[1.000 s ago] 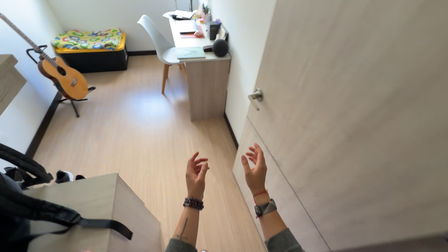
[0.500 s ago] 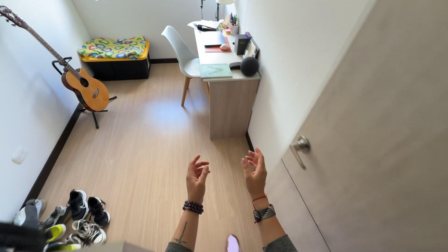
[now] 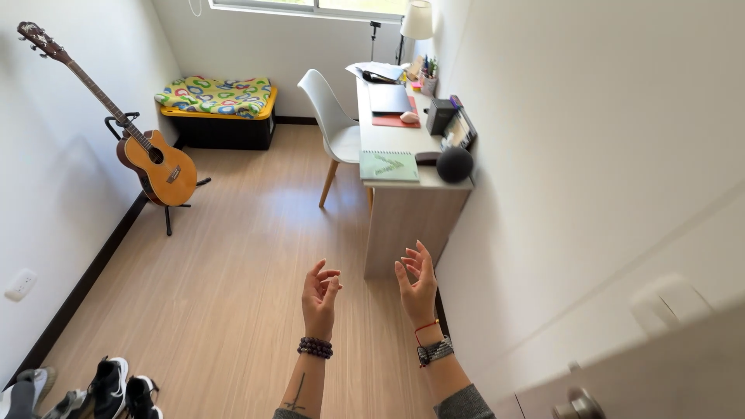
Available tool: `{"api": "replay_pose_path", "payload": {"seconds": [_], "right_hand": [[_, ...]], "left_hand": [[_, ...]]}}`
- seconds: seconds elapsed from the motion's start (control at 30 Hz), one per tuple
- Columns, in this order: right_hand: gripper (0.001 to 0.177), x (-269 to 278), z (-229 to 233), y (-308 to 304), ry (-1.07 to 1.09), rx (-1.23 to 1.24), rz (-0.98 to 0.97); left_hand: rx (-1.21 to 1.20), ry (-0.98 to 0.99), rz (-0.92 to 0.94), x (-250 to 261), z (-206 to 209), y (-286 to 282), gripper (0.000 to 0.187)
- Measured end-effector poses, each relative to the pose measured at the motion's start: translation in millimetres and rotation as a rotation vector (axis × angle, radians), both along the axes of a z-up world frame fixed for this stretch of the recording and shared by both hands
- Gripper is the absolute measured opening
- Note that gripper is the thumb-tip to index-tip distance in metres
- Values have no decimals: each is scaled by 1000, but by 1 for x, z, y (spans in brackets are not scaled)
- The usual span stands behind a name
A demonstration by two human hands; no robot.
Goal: Tidying a desk by removing a water bottle, organizing magazines, and putting away a headband.
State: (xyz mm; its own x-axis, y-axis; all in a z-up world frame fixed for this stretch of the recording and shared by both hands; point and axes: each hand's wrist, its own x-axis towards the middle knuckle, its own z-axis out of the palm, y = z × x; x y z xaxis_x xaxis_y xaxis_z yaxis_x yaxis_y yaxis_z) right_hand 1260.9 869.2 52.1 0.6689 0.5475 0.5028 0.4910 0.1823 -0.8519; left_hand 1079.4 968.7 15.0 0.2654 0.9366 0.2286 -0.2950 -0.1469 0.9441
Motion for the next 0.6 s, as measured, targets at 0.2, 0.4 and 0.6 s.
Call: {"api": "replay_pose_path", "payload": {"seconds": [0.2,0.4,0.6], "right_hand": [[63,30,-3,100,17,-15,0],[65,61,-8,208,13,-22,-61],[64,87,-12,298,27,28,-83]], "left_hand": [[-19,11,12,29,-1,100,46],[16,33,-39,65,2,218,46],[38,49,-82,93,8,315,47]]}}
